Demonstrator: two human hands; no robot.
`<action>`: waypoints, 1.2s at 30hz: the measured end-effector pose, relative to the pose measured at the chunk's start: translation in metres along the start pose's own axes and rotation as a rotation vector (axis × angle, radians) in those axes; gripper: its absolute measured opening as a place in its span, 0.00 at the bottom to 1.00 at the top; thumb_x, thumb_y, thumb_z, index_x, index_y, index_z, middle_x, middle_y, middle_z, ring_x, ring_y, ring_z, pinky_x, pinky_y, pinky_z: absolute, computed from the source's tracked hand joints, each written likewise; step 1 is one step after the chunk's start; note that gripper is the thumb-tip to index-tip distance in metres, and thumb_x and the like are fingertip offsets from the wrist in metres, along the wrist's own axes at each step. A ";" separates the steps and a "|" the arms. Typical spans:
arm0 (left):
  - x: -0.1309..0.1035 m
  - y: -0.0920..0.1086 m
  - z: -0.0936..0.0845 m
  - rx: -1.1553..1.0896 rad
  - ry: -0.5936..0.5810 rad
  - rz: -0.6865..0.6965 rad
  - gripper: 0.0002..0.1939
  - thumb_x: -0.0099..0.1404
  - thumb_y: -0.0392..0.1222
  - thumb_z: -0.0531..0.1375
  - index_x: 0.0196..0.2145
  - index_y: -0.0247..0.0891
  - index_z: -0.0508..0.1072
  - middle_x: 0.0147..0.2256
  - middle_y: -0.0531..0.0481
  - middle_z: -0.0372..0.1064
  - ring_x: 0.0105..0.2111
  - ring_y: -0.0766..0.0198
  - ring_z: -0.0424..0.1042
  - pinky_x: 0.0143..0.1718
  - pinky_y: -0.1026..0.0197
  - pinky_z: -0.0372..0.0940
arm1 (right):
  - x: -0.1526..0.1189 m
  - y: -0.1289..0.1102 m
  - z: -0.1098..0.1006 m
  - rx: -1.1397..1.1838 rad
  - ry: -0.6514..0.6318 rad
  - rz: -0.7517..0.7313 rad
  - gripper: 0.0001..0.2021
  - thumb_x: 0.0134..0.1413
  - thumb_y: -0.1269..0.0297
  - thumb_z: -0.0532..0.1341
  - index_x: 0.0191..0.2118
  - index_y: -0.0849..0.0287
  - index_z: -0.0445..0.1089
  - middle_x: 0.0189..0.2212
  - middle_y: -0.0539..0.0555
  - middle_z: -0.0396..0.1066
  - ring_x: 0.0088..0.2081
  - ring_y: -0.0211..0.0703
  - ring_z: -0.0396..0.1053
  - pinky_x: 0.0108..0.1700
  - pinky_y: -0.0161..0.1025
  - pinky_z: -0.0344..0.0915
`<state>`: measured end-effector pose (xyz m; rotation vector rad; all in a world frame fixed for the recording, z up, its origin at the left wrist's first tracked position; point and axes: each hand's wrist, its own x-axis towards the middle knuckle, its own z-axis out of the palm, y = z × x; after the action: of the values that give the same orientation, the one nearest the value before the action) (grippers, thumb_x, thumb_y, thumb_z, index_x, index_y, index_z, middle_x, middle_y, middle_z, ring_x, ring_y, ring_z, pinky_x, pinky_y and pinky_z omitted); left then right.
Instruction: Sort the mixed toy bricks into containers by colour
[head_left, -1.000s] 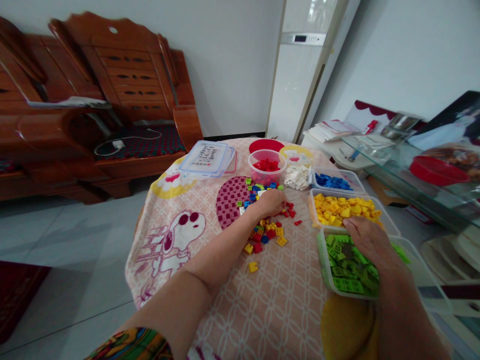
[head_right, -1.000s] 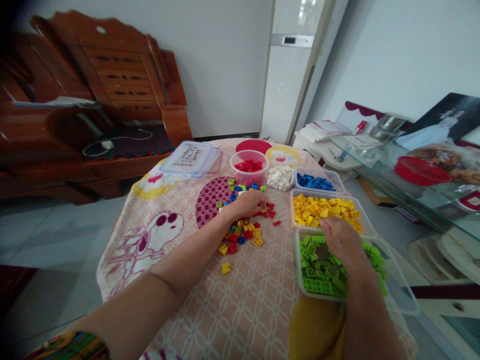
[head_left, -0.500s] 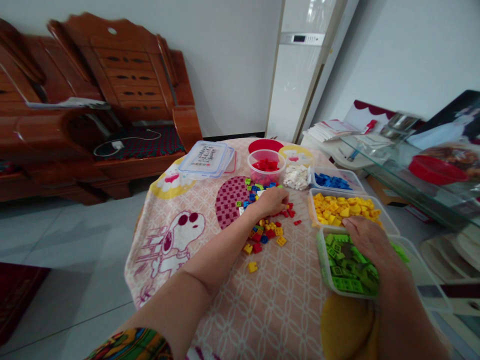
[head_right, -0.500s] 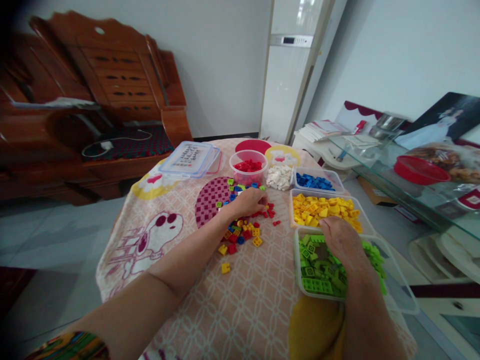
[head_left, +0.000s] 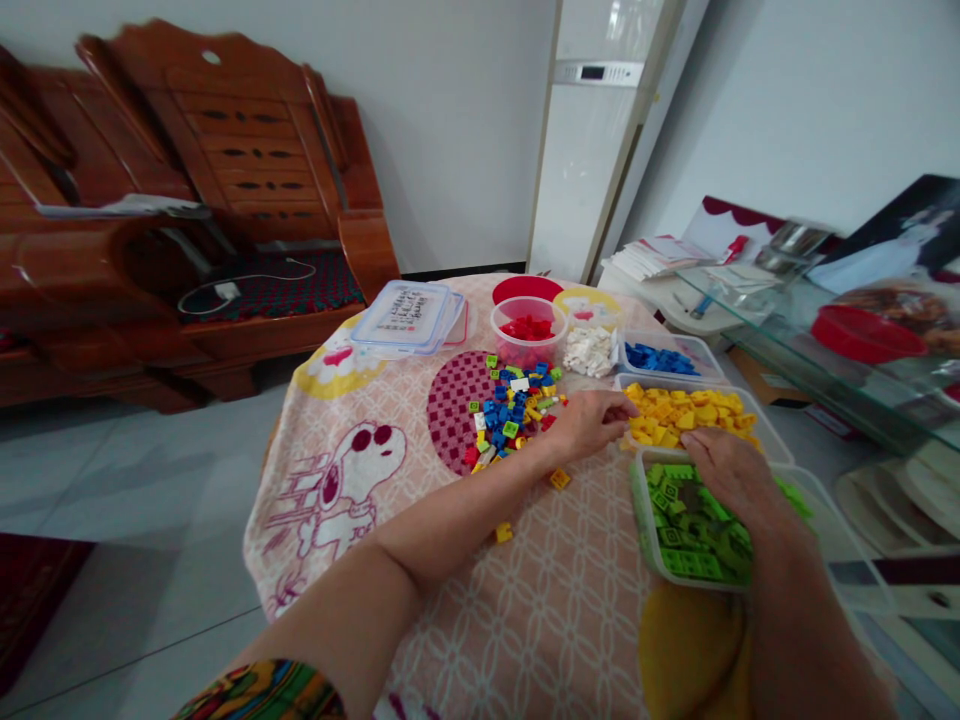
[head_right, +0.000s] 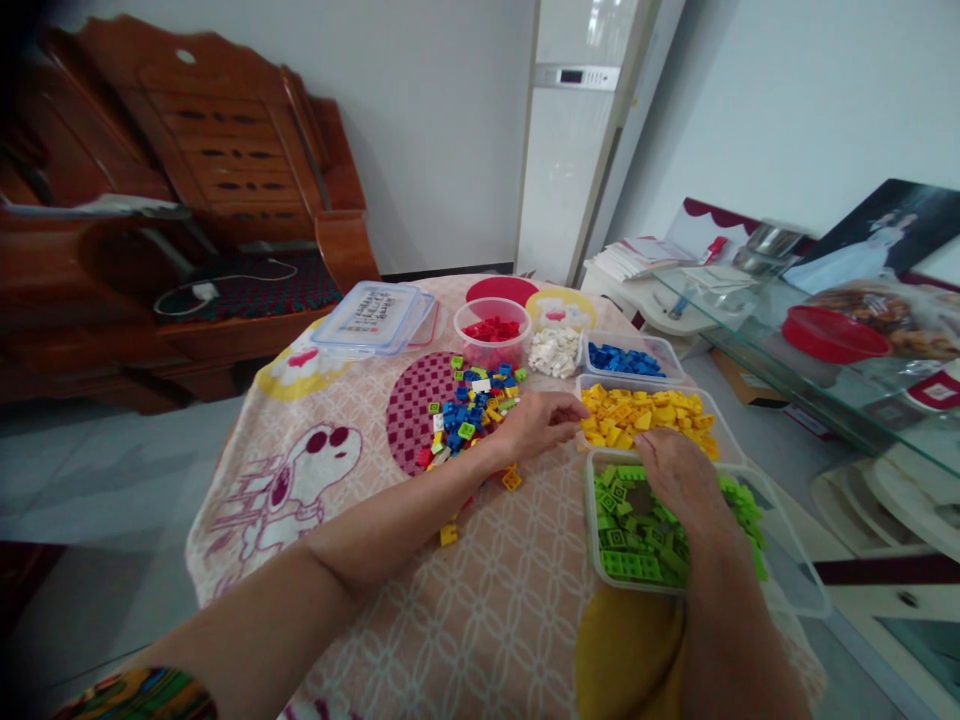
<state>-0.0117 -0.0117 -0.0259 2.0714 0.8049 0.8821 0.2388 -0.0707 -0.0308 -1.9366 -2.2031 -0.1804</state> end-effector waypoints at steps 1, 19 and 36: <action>0.000 0.000 0.004 -0.029 -0.004 0.010 0.13 0.63 0.30 0.62 0.45 0.32 0.79 0.40 0.45 0.81 0.36 0.64 0.79 0.39 0.64 0.72 | 0.000 0.000 0.000 0.007 -0.006 -0.001 0.18 0.66 0.62 0.49 0.31 0.57 0.72 0.34 0.61 0.79 0.38 0.52 0.75 0.42 0.45 0.68; -0.004 -0.007 -0.003 0.173 -0.098 0.168 0.14 0.66 0.29 0.56 0.44 0.34 0.80 0.47 0.41 0.79 0.46 0.59 0.77 0.53 0.56 0.71 | -0.003 -0.026 -0.027 0.444 0.185 -0.151 0.17 0.67 0.59 0.53 0.46 0.55 0.79 0.50 0.59 0.79 0.54 0.53 0.75 0.60 0.51 0.69; -0.001 -0.012 -0.002 0.204 -0.087 0.164 0.22 0.67 0.28 0.54 0.55 0.36 0.76 0.48 0.42 0.78 0.44 0.60 0.77 0.50 0.56 0.72 | 0.002 -0.015 -0.005 0.213 0.159 -0.151 0.21 0.66 0.58 0.51 0.47 0.59 0.80 0.50 0.65 0.78 0.56 0.59 0.73 0.62 0.59 0.65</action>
<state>-0.0168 -0.0056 -0.0348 2.3652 0.7118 0.8182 0.2243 -0.0714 -0.0251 -1.5901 -2.1662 -0.1126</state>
